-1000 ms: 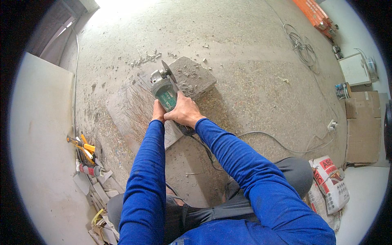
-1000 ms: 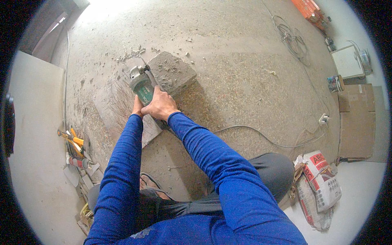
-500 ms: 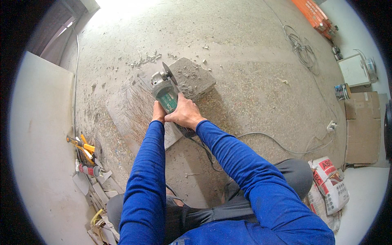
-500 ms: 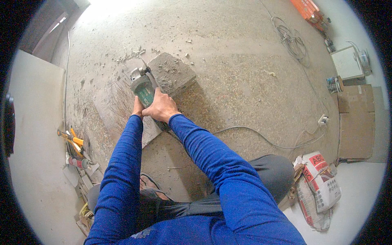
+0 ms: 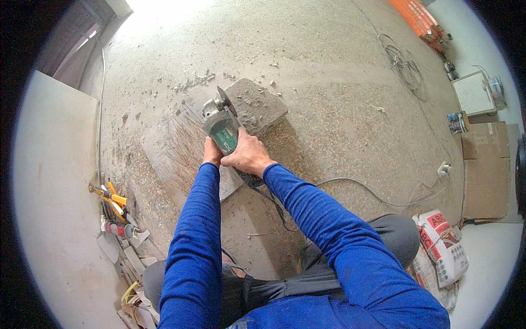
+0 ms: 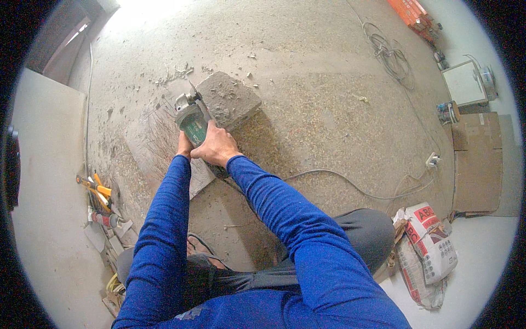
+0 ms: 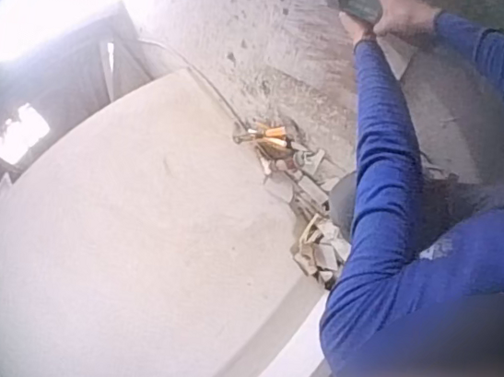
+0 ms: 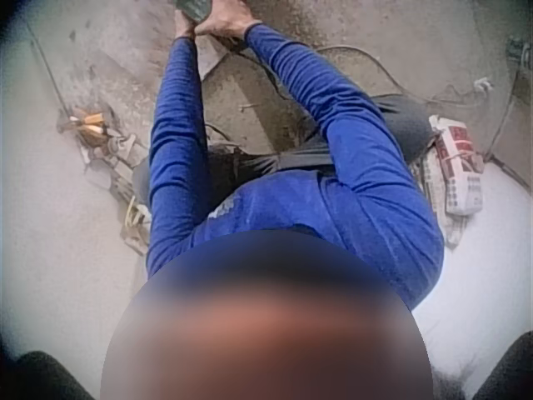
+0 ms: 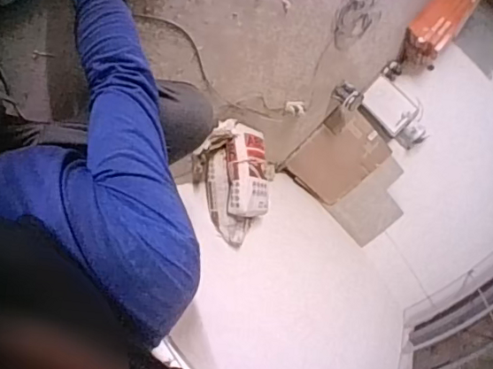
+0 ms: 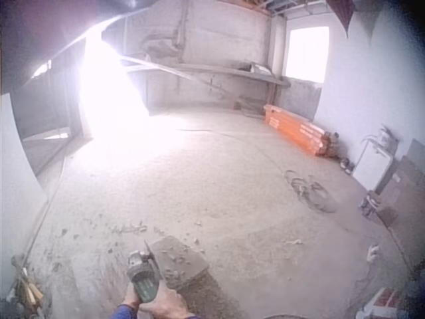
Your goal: The person measures a wall section, places a white ceramic tile, and secures it with tile leveling clips. They apply adhesive with a trowel, then cut a tile using an angle grinder while sitting on the floor.
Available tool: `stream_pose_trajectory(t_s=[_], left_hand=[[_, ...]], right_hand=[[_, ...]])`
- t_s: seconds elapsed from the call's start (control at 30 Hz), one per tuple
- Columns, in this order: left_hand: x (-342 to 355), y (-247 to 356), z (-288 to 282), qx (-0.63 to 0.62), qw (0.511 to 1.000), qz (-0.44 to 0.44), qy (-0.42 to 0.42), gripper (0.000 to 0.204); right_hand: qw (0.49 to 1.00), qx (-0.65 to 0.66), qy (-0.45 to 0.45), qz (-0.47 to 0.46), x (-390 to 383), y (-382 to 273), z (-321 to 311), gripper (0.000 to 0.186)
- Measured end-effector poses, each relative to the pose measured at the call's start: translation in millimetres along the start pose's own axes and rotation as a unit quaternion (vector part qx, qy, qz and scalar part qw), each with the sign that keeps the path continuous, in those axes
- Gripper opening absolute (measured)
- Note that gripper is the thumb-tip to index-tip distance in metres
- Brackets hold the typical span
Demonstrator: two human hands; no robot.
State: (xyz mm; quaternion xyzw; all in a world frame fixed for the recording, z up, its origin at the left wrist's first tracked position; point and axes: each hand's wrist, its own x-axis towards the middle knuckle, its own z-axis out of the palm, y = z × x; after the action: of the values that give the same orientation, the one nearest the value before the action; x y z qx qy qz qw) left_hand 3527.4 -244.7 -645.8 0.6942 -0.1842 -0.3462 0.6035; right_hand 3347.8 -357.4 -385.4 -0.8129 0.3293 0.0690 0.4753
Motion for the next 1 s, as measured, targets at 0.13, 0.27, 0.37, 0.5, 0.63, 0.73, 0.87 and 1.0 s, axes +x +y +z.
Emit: stream_pose_trajectory(t_s=[0.13,0.27,0.37,0.5,0.63,0.73,0.87,1.0], left_hand=[[-5,17,6,0.024,1.0,-0.007,0.008,0.045],[-20,64,25,0.235,0.97,0.043,0.041,0.068],[-45,102,48,0.341,0.936,0.067,0.062,0.116],[-62,140,61,0.357,0.931,0.01,0.075,0.117],[-62,145,59,0.361,0.93,0.015,0.072,0.117],[-62,137,57,0.347,0.936,0.03,0.06,0.115],[-54,126,55,0.358,0.928,0.062,0.078,0.104],[-38,119,36,0.291,0.955,-0.037,-0.041,0.093]], right_hand=[[1.0,-0.002,0.025,-0.009,2,6,4,0.092],[0.995,0.042,0.082,-0.021,0,7,-10,0.086],[0.986,0.032,0.155,-0.044,-6,9,-37,0.083],[0.975,0.061,0.211,-0.042,-21,17,-69,0.086],[0.967,0.106,0.226,-0.041,-26,26,-75,0.081],[0.968,0.096,0.226,-0.052,-21,26,-69,0.08],[0.983,0.07,0.159,-0.059,-13,17,-55,0.083],[0.992,0.041,0.106,-0.049,-1,4,-29,0.084]])
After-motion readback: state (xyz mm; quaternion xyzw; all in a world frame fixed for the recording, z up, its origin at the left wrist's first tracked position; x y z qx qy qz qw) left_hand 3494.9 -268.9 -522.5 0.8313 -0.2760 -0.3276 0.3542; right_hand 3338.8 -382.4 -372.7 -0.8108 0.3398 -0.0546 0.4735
